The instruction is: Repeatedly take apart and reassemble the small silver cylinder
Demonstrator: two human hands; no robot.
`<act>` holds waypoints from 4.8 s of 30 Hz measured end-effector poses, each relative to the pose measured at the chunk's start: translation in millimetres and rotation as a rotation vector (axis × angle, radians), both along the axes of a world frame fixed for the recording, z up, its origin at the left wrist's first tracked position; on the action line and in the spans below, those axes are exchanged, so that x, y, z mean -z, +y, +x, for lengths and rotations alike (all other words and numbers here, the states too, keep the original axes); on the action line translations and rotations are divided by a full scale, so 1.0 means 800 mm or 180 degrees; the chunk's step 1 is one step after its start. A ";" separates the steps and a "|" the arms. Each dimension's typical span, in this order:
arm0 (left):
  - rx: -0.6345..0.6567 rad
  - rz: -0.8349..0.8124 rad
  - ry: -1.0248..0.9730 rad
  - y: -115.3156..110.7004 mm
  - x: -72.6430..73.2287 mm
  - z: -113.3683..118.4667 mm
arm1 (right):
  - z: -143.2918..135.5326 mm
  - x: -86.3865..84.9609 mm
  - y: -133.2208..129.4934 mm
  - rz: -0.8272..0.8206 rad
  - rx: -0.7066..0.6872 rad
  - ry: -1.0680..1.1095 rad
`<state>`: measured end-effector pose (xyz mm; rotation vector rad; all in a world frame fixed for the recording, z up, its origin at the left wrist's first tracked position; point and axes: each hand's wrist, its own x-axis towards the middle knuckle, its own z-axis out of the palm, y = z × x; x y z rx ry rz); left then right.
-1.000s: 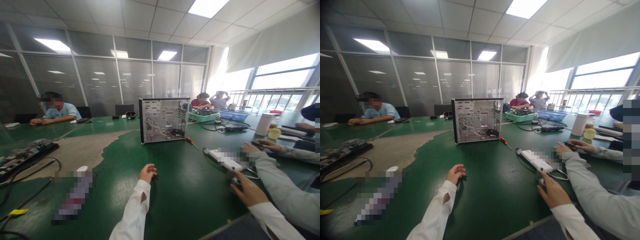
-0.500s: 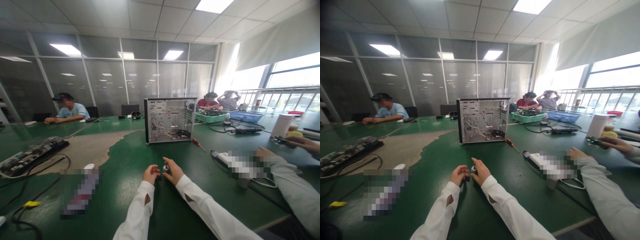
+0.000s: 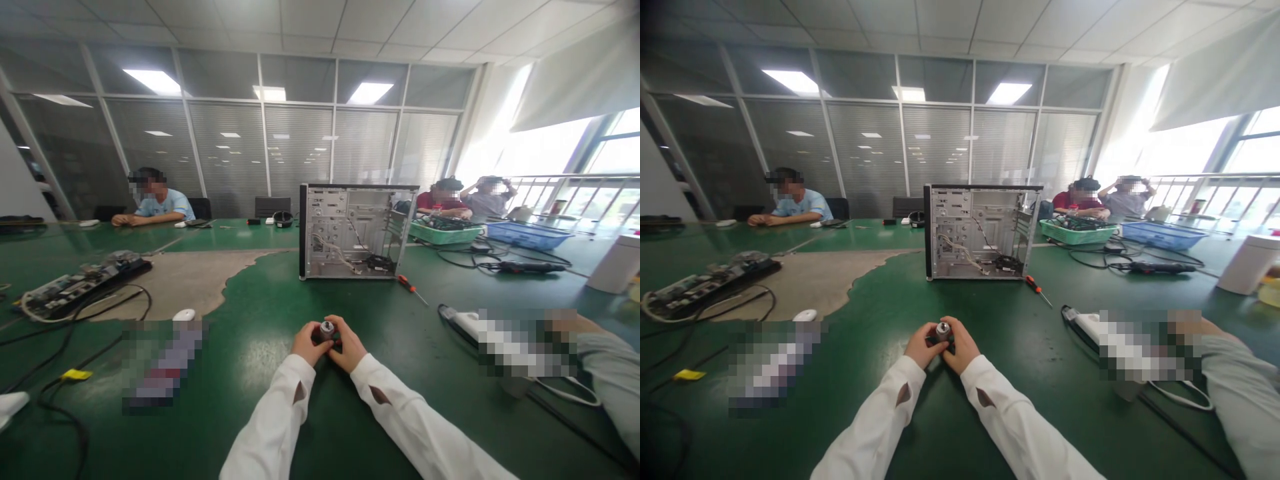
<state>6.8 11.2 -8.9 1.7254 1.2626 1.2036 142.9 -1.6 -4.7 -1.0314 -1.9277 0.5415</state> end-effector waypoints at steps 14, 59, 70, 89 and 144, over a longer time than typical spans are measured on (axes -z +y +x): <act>0.0489 -0.0489 -0.0514 -0.003 -0.008 -0.002 | 0.013 -0.010 -0.006 -0.0310 -0.0349 0.0030; 0.0456 -0.1413 -0.1880 -0.011 -0.008 -0.005 | 0.010 0.009 0.001 -0.1151 -0.0773 0.0988; 0.0448 -0.0908 -0.1186 -0.021 -0.008 -0.005 | 0.009 0.008 -0.006 -0.0836 -0.0221 0.0641; 0.0189 -0.0981 -0.1517 -0.020 -0.003 0.002 | 0.010 -0.001 -0.014 -0.0654 -0.0304 0.0309; 0.0115 -0.1938 -0.2573 -0.037 -0.020 0.010 | 0.013 -0.003 -0.008 -0.1272 -0.0910 0.1088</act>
